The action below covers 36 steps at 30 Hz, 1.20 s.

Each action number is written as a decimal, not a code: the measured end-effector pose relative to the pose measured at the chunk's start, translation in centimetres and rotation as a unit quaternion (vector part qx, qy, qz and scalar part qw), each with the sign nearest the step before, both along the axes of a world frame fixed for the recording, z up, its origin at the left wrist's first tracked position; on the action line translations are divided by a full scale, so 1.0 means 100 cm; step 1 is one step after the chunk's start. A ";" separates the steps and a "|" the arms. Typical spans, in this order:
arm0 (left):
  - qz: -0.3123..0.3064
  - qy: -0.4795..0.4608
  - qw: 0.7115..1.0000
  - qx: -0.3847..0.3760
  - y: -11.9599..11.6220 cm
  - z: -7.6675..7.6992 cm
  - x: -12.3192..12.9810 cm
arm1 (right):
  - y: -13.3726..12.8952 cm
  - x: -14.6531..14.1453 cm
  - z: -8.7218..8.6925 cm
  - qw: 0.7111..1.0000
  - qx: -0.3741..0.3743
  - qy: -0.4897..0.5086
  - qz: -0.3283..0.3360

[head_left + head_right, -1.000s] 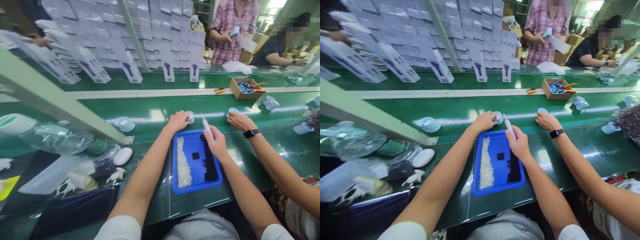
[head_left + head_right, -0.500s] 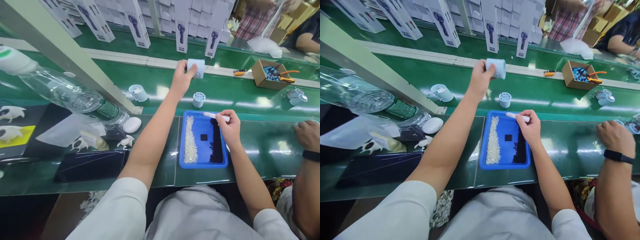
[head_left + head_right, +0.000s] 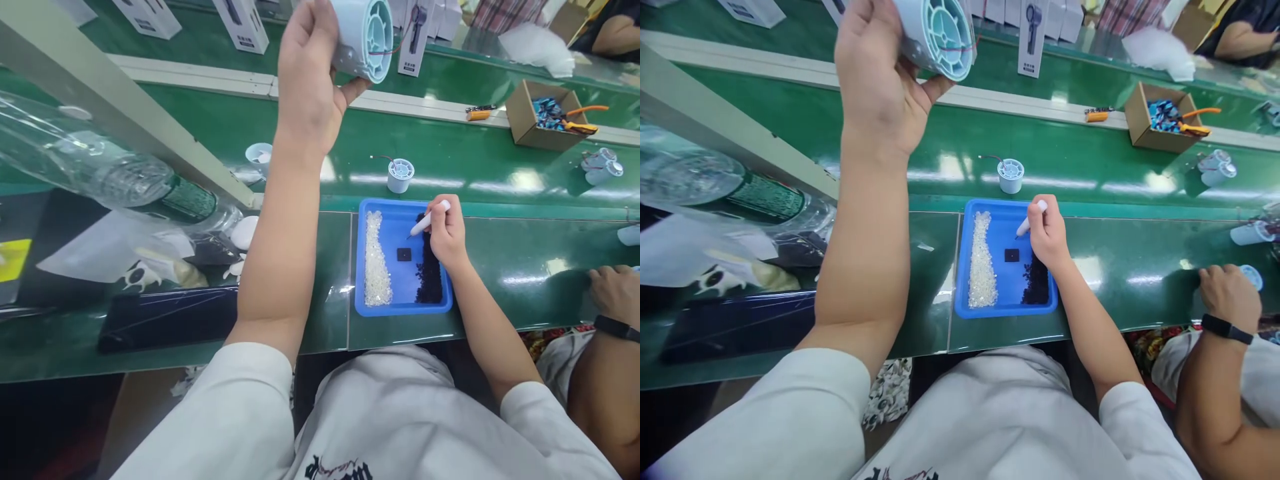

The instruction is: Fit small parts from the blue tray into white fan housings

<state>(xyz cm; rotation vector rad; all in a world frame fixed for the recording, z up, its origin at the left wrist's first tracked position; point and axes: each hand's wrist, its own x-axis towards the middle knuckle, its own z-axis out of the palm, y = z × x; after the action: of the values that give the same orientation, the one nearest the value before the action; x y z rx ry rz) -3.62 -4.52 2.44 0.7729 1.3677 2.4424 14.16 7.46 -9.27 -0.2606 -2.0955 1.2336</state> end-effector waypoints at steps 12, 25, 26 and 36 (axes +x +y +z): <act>0.044 -0.027 0.999 -0.005 -0.002 0.012 0.003 | 0.000 0.000 0.001 1.000 0.022 -0.001 -0.009; -0.018 -0.079 0.997 -0.003 -0.004 0.011 0.000 | -0.002 0.003 0.006 0.996 0.090 -0.007 -0.006; -0.019 -0.081 0.997 -0.001 -0.004 0.011 0.000 | -0.002 0.003 0.007 0.995 0.097 0.004 -0.018; -0.012 -0.085 0.996 -0.008 -0.003 0.009 -0.002 | 0.004 0.002 0.001 0.994 0.072 0.046 -0.073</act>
<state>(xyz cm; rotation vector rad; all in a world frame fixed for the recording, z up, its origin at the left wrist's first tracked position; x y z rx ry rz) -3.78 -4.86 3.38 0.5587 1.3040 2.4131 14.37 7.86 -9.18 -0.2808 -2.0354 0.9863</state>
